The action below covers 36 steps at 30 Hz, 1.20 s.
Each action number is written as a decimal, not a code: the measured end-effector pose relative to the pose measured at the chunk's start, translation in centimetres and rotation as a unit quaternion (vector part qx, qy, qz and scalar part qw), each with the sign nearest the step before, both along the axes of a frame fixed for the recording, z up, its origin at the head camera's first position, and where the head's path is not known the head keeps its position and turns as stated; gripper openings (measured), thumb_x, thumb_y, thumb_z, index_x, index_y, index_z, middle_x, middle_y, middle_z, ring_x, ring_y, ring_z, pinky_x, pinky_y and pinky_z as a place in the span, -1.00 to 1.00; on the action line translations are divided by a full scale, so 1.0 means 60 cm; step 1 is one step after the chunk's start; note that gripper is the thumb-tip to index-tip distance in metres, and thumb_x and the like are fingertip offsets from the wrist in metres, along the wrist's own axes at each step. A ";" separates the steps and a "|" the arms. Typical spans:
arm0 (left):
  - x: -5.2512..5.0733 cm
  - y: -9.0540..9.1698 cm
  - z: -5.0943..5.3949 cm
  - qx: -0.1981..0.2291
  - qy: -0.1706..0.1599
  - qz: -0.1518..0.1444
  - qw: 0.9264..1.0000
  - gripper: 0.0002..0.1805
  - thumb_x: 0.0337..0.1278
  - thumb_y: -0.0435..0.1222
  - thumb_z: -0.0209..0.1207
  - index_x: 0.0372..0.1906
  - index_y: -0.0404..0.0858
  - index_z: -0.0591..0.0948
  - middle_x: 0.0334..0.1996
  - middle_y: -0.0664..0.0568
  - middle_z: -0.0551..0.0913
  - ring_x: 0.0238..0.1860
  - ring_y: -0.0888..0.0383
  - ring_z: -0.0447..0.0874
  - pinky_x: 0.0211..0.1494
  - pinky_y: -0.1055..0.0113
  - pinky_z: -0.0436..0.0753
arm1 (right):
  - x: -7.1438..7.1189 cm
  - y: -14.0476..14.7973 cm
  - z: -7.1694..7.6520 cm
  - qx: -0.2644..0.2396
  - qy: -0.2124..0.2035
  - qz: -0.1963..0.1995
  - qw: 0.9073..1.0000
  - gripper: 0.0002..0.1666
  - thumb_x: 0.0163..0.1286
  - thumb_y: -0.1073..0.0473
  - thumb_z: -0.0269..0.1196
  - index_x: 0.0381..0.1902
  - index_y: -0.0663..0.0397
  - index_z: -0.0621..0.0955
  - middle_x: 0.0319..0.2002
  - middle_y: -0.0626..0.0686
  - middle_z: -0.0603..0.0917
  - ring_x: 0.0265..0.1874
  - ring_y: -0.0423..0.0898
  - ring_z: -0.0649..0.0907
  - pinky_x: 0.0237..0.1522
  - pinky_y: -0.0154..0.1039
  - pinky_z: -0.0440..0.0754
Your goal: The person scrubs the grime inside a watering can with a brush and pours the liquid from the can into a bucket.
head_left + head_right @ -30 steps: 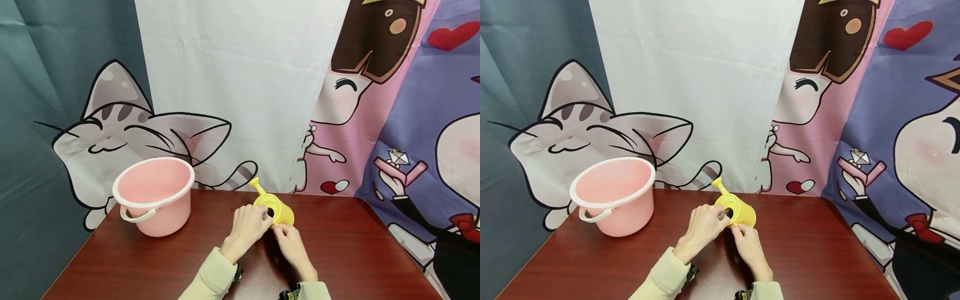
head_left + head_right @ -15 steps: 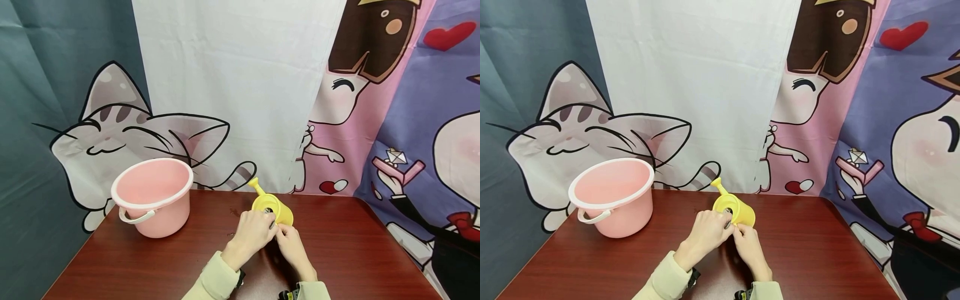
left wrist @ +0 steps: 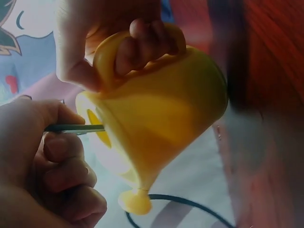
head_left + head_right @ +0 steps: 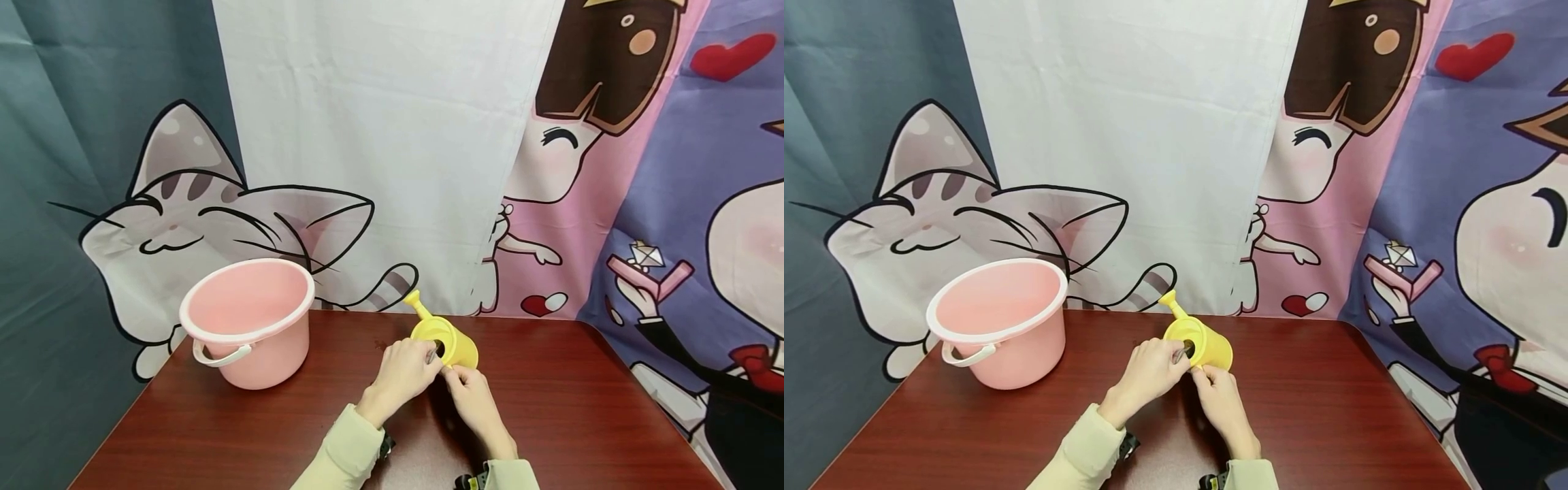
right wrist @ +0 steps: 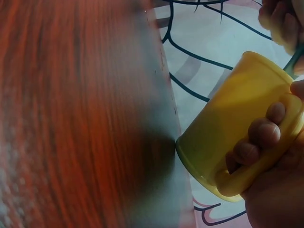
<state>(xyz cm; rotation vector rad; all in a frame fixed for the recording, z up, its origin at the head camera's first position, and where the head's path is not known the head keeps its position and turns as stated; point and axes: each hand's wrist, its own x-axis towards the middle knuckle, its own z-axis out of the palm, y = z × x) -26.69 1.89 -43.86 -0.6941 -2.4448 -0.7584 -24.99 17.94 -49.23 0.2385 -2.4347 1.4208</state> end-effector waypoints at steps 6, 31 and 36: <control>-0.009 -0.002 -0.003 0.063 -0.084 0.020 0.994 -0.57 -0.07 -0.28 0.17 -0.76 -0.04 0.16 -0.79 0.27 -0.01 -0.69 0.29 -0.03 -0.65 0.38 0.05 | 0.001 -0.001 0.004 0.005 -0.004 0.002 1.000 -0.47 0.39 0.18 0.19 -0.78 -0.05 0.31 -0.74 -0.21 0.23 -0.70 -0.26 0.25 -0.61 -0.34 0.22; 0.007 -0.017 0.041 0.131 -0.174 0.040 0.975 -0.61 -0.07 -0.26 0.16 -0.82 -0.09 0.26 -0.86 0.25 0.12 -0.74 0.25 0.15 -0.66 0.36 0.17 | 0.002 -0.002 0.003 0.012 -0.001 0.007 1.000 -0.47 0.38 0.20 0.20 -0.79 -0.06 0.32 -0.74 -0.19 0.27 -0.69 -0.26 0.30 -0.60 -0.35 0.26; 0.016 -0.017 0.052 0.121 -0.167 0.043 0.978 -0.61 -0.13 -0.27 0.16 -0.82 -0.08 0.23 -0.85 0.26 0.07 -0.73 0.26 0.10 -0.65 0.35 0.16 | 0.003 -0.003 0.004 0.010 -0.009 0.006 1.000 -0.48 0.39 0.20 0.19 -0.78 -0.05 0.32 -0.74 -0.18 0.28 -0.69 -0.26 0.29 -0.60 -0.35 0.25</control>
